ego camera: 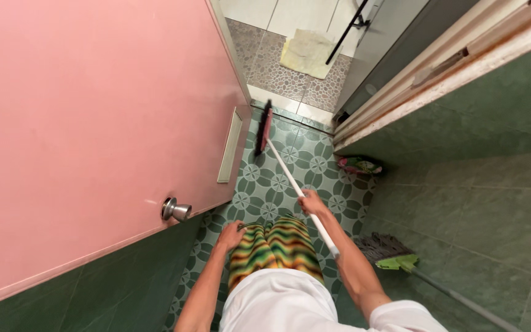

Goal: The person sweeps the tiled floor of a bathroom using a broom, gathering dirt and debris toward a specific area.

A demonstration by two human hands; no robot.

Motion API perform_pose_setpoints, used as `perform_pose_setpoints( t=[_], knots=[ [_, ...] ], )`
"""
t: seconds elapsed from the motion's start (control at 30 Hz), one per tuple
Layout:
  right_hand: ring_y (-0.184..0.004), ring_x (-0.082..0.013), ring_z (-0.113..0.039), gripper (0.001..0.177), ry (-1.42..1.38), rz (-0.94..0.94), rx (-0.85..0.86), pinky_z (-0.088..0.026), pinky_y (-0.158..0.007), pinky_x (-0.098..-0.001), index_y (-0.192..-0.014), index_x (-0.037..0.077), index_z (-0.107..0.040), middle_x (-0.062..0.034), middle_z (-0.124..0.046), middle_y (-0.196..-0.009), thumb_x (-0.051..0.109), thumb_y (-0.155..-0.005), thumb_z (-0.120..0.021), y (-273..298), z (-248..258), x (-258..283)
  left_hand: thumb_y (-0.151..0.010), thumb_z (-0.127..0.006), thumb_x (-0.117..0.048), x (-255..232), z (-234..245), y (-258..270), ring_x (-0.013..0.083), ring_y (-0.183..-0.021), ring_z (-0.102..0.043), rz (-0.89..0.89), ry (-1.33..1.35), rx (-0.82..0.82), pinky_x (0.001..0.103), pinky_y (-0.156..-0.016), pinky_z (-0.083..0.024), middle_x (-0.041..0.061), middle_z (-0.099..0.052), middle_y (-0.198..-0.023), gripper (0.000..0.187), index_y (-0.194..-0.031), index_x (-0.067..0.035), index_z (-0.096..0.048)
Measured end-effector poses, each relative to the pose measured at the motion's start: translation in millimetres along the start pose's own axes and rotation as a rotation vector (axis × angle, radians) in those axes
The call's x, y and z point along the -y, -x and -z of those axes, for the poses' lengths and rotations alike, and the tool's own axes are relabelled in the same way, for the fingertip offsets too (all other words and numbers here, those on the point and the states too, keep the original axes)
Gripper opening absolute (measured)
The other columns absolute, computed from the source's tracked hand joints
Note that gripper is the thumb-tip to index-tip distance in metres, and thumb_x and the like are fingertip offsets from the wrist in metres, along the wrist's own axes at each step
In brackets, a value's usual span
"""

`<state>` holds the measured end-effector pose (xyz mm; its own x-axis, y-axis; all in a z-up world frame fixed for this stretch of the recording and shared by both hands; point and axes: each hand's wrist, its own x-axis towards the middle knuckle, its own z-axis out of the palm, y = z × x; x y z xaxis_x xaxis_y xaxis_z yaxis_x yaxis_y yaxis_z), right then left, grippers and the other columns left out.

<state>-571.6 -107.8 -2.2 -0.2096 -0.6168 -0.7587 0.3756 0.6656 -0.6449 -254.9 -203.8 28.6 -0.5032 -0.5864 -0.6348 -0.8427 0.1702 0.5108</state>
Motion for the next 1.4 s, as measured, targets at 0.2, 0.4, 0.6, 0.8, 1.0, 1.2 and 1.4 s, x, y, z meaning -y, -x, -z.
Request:
perform_pose_setpoints(
  t=[0.2,0.4,0.6,0.8,1.0,1.2,1.4],
  knots=[
    [-0.046,-0.0152,-0.049,0.023,-0.023,-0.016,0.088,-0.039,-0.038,-0.0335,-0.111,-0.003,-0.064,-0.0082,-0.057,-0.067,0.002,-0.090,-0.058,-89.1,-20.8,28.5,-0.091,-0.068,-0.039,9.8,-2.1,13.9,0.0380,-0.121,-0.061,0.099,0.022,0.006,0.046,-0.102,-0.048,0.020,-0.068,-0.126,0.047,-0.130,-0.013,-0.064],
    [-0.046,-0.0139,-0.046,0.008,-0.104,-0.157,-0.021,-0.035,-0.037,-0.0316,-0.094,-0.005,-0.058,-0.0092,-0.055,-0.068,0.004,-0.093,-0.058,-111.5,-2.2,28.0,-0.090,-0.069,-0.037,20.3,-2.3,21.2,0.0389,-0.118,-0.061,0.121,0.076,-0.005,0.047,-0.100,-0.049,0.018,-0.066,-0.127,0.047,-0.130,-0.014,-0.063],
    [-0.045,-0.0107,-0.040,0.011,-0.427,-0.267,-0.115,-0.029,-0.036,-0.0278,-0.091,-0.003,-0.055,-0.0084,-0.054,-0.067,0.007,-0.096,-0.053,-68.1,27.7,-4.9,-0.092,-0.068,-0.039,25.2,-2.6,17.7,0.0374,-0.118,-0.062,0.105,-0.010,0.093,0.048,-0.099,-0.049,0.017,-0.068,-0.126,0.047,-0.131,-0.014,-0.063],
    [-0.045,-0.0072,-0.039,0.007,-0.624,-0.249,-0.124,-0.030,-0.037,-0.0240,-0.091,0.005,-0.053,-0.0025,-0.050,-0.066,0.005,-0.093,-0.047,-5.9,26.2,-54.3,-0.089,-0.069,-0.041,26.8,4.6,6.1,0.0356,-0.119,-0.063,0.009,-0.046,0.115,0.045,-0.100,-0.050,0.016,-0.069,-0.125,0.046,-0.126,-0.013,-0.068],
    [-0.048,-0.0045,-0.040,0.005,-0.892,-0.232,-0.192,-0.031,-0.040,-0.0206,-0.095,0.003,-0.053,-0.0009,-0.050,-0.071,0.006,-0.099,-0.052,53.2,19.6,-100.6,-0.091,-0.066,-0.040,31.2,10.7,-4.5,0.0373,-0.119,-0.064,-0.078,-0.130,0.170,0.046,-0.101,-0.051,0.019,-0.071,-0.123,0.051,-0.132,-0.011,-0.065],
    [-0.047,-0.0046,-0.040,0.013,-0.901,-0.227,-0.270,-0.032,-0.040,-0.0215,-0.091,0.002,-0.049,-0.0021,-0.051,-0.070,0.011,-0.099,-0.054,97.2,-3.3,-138.7,-0.091,-0.069,-0.036,50.0,7.9,3.8,0.0355,-0.111,-0.070,-0.129,-0.039,0.203,0.045,-0.096,-0.054,0.017,-0.073,-0.121,0.050,-0.131,-0.006,-0.064],
    [-0.047,-0.0083,-0.040,0.005,-0.727,-0.227,-0.384,-0.031,-0.040,-0.0262,-0.097,0.003,-0.055,-0.0037,-0.050,-0.067,0.003,-0.095,-0.050,137.3,-58.8,-138.9,-0.091,-0.070,-0.038,74.6,6.1,23.0,0.0315,-0.110,-0.071,-0.201,-0.039,0.202,0.042,-0.095,-0.055,0.015,-0.075,-0.116,0.048,-0.127,-0.007,-0.067]
  ],
)
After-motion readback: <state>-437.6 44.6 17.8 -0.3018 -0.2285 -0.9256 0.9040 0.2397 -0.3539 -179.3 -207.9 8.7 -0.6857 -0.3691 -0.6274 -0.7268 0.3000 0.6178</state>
